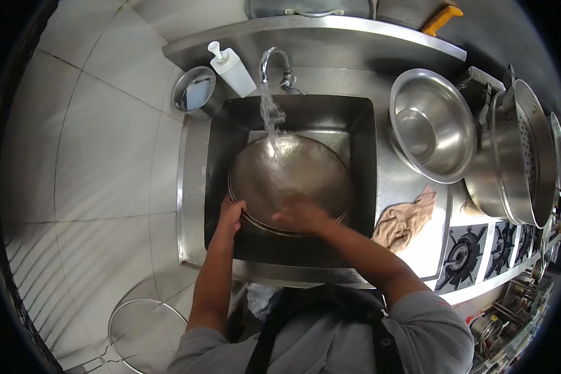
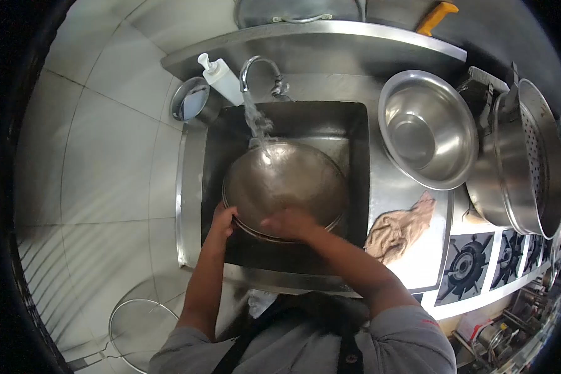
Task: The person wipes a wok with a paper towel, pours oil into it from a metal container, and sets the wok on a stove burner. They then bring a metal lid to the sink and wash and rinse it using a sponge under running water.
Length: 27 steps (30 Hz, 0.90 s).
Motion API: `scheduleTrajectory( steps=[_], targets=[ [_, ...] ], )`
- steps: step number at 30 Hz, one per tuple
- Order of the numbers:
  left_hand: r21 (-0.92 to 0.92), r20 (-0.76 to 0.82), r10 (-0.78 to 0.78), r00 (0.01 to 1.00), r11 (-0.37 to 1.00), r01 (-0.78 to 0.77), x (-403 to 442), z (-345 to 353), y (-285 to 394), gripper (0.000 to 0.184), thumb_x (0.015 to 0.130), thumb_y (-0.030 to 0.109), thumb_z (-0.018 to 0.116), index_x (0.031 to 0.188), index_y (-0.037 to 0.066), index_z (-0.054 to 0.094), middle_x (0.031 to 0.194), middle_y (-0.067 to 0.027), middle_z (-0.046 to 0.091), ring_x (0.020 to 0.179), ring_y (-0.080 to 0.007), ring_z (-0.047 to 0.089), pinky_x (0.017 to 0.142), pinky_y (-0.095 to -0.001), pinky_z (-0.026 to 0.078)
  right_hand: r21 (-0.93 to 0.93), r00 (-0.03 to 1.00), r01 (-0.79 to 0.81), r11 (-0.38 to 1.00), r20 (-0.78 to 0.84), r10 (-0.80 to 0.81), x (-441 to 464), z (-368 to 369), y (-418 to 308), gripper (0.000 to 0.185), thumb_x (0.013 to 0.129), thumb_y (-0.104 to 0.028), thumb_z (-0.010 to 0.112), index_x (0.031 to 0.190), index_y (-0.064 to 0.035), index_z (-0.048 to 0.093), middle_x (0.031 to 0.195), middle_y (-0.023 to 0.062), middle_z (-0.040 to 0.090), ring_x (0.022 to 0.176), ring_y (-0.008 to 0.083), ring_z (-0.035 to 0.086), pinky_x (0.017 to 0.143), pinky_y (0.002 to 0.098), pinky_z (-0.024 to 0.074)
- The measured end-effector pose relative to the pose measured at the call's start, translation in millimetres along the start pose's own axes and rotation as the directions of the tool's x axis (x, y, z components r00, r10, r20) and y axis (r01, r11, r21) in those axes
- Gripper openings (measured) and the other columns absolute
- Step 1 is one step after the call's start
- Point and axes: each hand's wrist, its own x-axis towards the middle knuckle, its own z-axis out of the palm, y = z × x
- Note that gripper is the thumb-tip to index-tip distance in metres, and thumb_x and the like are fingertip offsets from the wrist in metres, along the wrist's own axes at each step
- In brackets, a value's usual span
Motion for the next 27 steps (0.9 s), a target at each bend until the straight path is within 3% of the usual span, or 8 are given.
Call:
scheduleTrajectory(
  steps=[3,8,10,12,14,17,19,27],
  targets=[
    [-0.12,-0.033,0.032,0.999,0.992,-0.035,-23,-13,1,0.061,0.062,-0.003,0.051,0.123,0.0,0.046,0.101,-0.0128,0.058,0.087,-0.0282,0.06,0.066,-0.0391,0.055,-0.282,0.82,-0.572,0.771,-0.166,0.548,18,-35,64,0.074,0.078,-0.046,0.065,0.129,0.003,0.044,0.138,0.0232,0.039,0.127,0.0331,0.04,0.103,0.0412,0.0336],
    [-0.242,0.012,0.101,0.995,0.966,-0.095,-24,-33,-12,0.06,0.062,-0.007,0.049,0.122,0.0,0.046,0.101,-0.0121,0.058,0.085,-0.0274,0.06,0.066,-0.0391,0.054,0.545,0.706,-0.639,0.542,0.138,0.694,51,-27,173,0.071,0.067,-0.034,0.074,0.118,0.0072,0.049,0.123,0.0282,0.053,0.117,0.0354,0.052,0.098,0.0416,0.0393],
    [-0.28,0.019,0.093,0.995,0.956,-0.084,-24,-27,-16,0.06,0.061,-0.008,0.049,0.12,0.0,0.046,0.101,-0.0124,0.058,0.084,-0.0273,0.06,0.066,-0.0402,0.054,-0.33,0.943,-0.308,0.892,0.021,0.333,49,-35,193,0.066,0.068,-0.03,0.073,0.117,0.0075,0.05,0.111,0.0268,0.06,0.108,0.0369,0.057,0.09,0.0416,0.0451],
    [-0.273,0.035,0.051,0.998,0.961,-0.04,-17,-21,-30,0.059,0.062,-0.007,0.05,0.121,-0.001,0.046,0.104,-0.0135,0.058,0.087,-0.0286,0.059,0.07,-0.0422,0.053,-0.523,0.988,-0.156,0.838,-0.092,0.126,39,-35,204,0.058,0.07,-0.023,0.07,0.116,0.0071,0.05,0.098,0.0248,0.064,0.098,0.0379,0.061,0.082,0.0419,0.0495],
    [-0.232,0.044,-0.009,0.999,0.972,0.019,13,-17,-69,0.057,0.066,-0.006,0.053,0.123,-0.001,0.047,0.11,-0.0153,0.057,0.095,-0.0314,0.059,0.078,-0.0451,0.051,-0.037,0.85,-0.27,0.962,-0.478,0.221,27,-37,191,0.05,0.073,-0.015,0.065,0.116,0.0062,0.051,0.085,0.0224,0.066,0.089,0.0387,0.064,0.074,0.0427,0.0526],
    [-0.037,0.124,-0.394,0.911,0.915,0.401,44,16,-107,0.048,0.078,0.001,0.055,0.124,0.0,0.045,0.114,-0.0161,0.058,0.1,-0.0327,0.059,0.08,-0.0488,0.053,0.121,0.763,-0.376,0.919,-0.522,0.382,-2,-67,101,0.05,0.073,-0.005,0.056,0.123,-0.0026,0.052,0.088,0.0249,0.064,0.089,0.0457,0.059,0.078,0.0458,0.0499],
    [0.016,0.223,-0.635,0.739,0.761,0.649,134,14,-202,0.044,0.089,0.015,0.054,0.129,0.0,0.043,0.127,-0.0192,0.051,0.113,-0.0365,0.054,0.086,-0.0569,0.048,0.119,0.807,-0.284,0.951,-0.506,0.304,-23,-76,69,0.055,0.072,-0.003,0.057,0.127,-0.0034,0.049,0.094,0.0251,0.064,0.089,0.0456,0.059,0.078,0.0471,0.0503],
    [-0.295,0.225,-0.568,0.792,0.735,0.61,89,81,-135,0.045,0.095,0.023,0.049,0.134,0.003,0.038,0.131,-0.0203,0.045,0.114,-0.0395,0.05,0.091,-0.0663,0.039,-0.189,0.792,0.22,0.957,-0.538,-0.288,-91,-98,19,0.074,0.065,0.004,0.057,0.136,-0.0047,0.039,0.132,0.0256,0.046,0.11,0.0389,0.056,0.091,0.0423,0.0489]
  ],
)
